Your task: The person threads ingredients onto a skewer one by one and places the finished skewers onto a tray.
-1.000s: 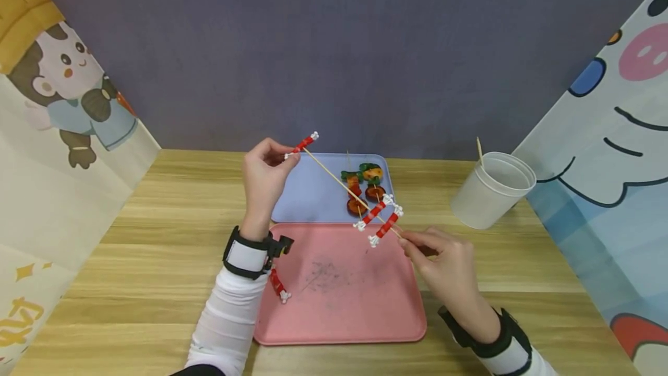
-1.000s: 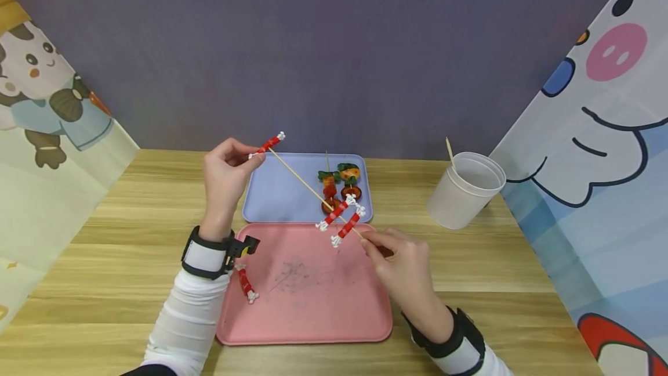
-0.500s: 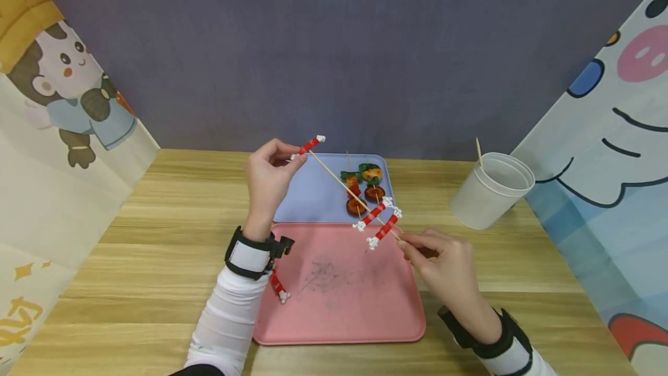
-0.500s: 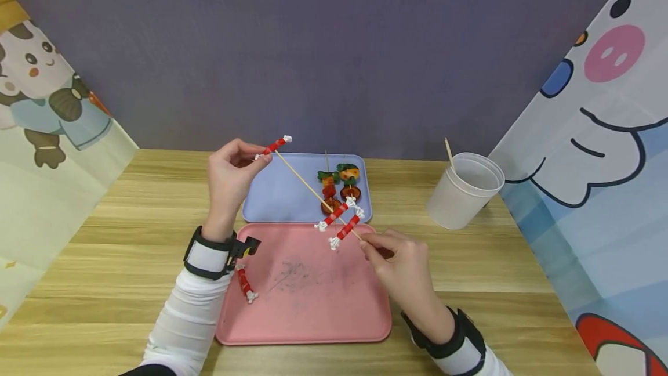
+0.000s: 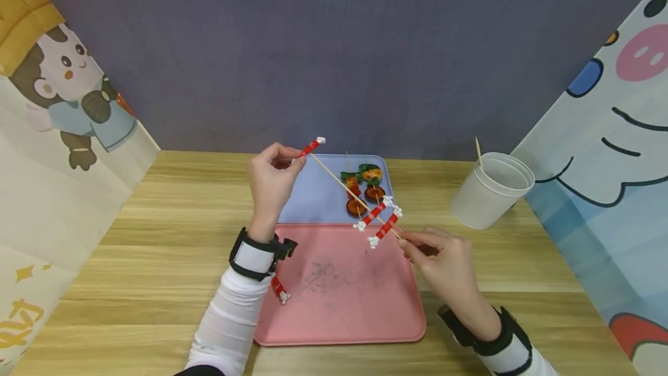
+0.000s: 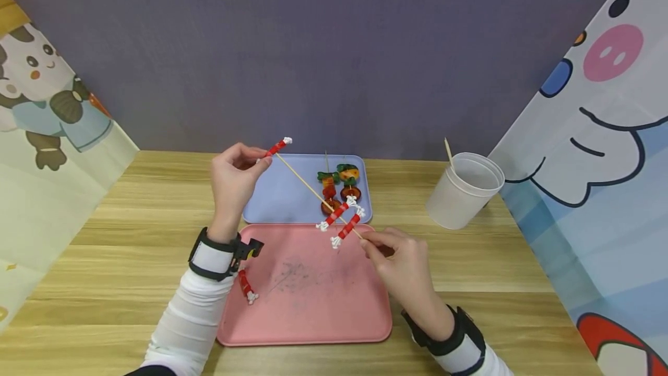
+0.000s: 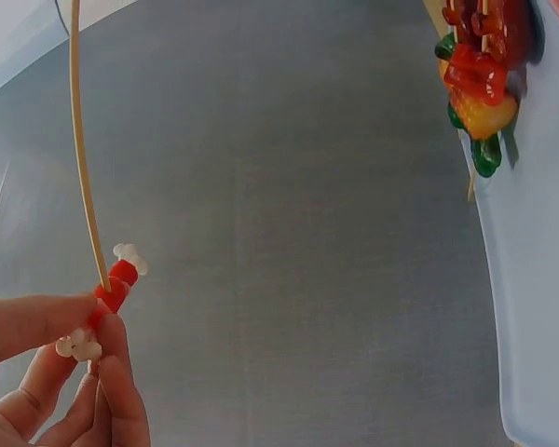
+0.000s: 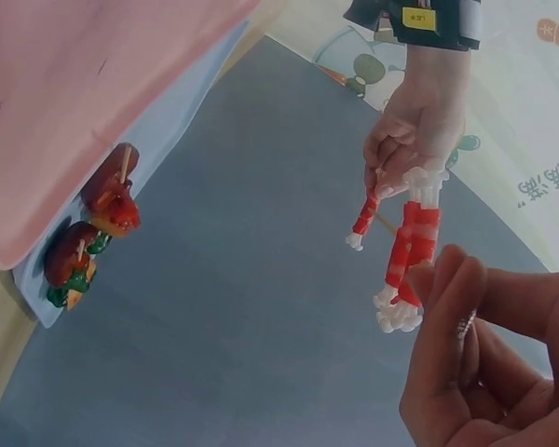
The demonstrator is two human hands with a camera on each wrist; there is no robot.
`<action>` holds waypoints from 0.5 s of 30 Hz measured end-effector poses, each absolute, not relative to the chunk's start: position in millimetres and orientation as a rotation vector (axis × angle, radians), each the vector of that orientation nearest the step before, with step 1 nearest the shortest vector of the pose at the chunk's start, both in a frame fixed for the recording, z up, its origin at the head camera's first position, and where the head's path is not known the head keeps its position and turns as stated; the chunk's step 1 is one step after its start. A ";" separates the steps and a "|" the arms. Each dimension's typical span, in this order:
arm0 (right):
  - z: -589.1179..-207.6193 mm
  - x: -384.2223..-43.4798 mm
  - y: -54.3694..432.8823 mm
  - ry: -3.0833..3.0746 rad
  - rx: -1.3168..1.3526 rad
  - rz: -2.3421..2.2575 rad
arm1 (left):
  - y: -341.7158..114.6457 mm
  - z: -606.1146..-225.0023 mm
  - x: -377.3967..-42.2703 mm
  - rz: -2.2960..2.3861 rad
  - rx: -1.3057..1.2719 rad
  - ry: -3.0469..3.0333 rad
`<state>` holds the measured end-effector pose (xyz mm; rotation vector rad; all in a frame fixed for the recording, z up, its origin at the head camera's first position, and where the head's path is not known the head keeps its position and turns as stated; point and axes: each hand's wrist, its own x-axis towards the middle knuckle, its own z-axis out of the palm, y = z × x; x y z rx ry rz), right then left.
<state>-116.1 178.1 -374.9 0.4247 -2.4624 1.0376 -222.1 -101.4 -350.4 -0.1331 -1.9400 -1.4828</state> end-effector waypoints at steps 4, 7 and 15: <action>-376.5 -117.7 178.2 -2.453 0.434 1.030 | -99.3 -351.6 -221.1 -1.418 -0.142 -2.003; -376.9 -118.6 178.8 -2.454 0.428 1.023 | -98.0 -353.5 -220.9 -1.364 -0.155 -2.046; -376.3 -119.1 179.4 -2.470 0.426 0.996 | -97.0 -353.9 -220.7 -1.381 -0.148 -2.054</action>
